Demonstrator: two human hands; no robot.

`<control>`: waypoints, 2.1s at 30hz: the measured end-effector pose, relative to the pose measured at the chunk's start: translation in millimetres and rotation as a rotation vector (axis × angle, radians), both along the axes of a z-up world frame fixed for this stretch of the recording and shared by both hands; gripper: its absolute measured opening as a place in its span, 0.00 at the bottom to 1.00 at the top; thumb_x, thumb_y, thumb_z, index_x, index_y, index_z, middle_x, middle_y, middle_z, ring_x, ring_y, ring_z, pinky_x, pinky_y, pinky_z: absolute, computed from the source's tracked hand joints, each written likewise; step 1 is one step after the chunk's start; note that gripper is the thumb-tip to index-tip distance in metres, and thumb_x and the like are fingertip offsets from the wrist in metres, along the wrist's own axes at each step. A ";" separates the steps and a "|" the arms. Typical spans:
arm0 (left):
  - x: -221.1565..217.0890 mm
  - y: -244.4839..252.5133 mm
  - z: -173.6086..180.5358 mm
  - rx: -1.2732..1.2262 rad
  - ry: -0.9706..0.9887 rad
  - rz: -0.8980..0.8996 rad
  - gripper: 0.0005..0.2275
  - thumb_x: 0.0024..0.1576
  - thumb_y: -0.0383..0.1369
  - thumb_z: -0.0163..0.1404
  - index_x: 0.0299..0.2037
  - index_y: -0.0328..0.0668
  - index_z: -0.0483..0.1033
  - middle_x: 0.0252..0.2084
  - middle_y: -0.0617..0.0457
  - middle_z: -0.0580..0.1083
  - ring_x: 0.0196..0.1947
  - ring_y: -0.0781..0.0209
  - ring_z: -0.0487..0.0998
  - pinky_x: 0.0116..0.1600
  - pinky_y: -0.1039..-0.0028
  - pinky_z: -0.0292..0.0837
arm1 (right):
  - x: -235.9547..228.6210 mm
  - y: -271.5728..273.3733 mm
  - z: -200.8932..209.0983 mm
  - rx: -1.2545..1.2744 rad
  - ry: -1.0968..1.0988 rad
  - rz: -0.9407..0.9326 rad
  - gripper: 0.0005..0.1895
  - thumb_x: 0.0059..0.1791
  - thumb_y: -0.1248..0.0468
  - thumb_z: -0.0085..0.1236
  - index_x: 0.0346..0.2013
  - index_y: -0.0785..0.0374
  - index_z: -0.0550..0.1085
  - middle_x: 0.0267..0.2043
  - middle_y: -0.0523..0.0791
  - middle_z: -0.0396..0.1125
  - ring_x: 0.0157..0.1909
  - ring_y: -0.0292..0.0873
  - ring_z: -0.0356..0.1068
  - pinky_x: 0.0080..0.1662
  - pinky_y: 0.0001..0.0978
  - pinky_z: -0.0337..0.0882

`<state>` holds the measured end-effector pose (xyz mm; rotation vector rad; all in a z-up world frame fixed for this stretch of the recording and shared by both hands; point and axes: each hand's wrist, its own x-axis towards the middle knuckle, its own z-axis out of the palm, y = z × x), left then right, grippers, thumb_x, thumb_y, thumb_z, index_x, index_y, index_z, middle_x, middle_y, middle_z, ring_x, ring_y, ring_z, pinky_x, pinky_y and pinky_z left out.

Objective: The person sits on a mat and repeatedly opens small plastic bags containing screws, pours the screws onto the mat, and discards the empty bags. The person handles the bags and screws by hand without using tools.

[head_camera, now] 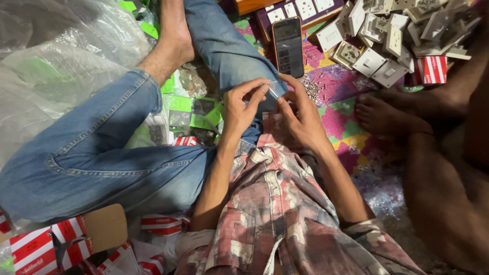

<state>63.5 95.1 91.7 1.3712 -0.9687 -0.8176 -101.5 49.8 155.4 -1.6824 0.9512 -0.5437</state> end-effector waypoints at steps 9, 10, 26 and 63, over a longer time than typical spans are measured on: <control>0.0 2.5 11.4 -0.087 -0.271 0.113 0.05 0.57 0.21 0.56 0.41 0.34 0.81 0.38 0.47 0.80 0.37 0.54 0.83 0.43 0.72 0.76 | 8.4 -1.9 1.4 -0.104 0.151 -0.004 0.16 0.55 0.68 0.52 0.58 0.59 0.71 0.31 0.46 0.72 0.28 0.37 0.71 0.34 0.31 0.70; -0.4 2.9 11.6 -0.080 -0.300 0.123 0.05 0.56 0.21 0.56 0.41 0.34 0.81 0.38 0.47 0.80 0.37 0.53 0.83 0.43 0.71 0.76 | 9.5 -1.6 0.5 -0.115 0.163 -0.013 0.15 0.55 0.67 0.52 0.57 0.59 0.71 0.30 0.46 0.72 0.27 0.37 0.71 0.34 0.31 0.69; -9.8 -0.6 1.3 -0.231 -0.585 0.165 0.06 0.52 0.18 0.54 0.37 0.35 0.79 0.36 0.47 0.78 0.38 0.47 0.79 0.44 0.63 0.76 | 15.2 10.6 -35.0 -0.298 0.136 -0.173 0.09 0.54 0.67 0.54 0.49 0.64 0.73 0.35 0.51 0.72 0.32 0.48 0.74 0.36 0.38 0.71; -16.3 -12.2 -14.4 -0.061 -0.420 0.106 0.07 0.64 0.31 0.52 0.36 0.34 0.74 0.34 0.41 0.75 0.35 0.41 0.77 0.39 0.59 0.72 | 30.9 1.8 -71.9 -0.104 -0.140 -0.303 0.07 0.56 0.66 0.54 0.47 0.66 0.71 0.37 0.45 0.70 0.33 0.34 0.68 0.35 0.29 0.70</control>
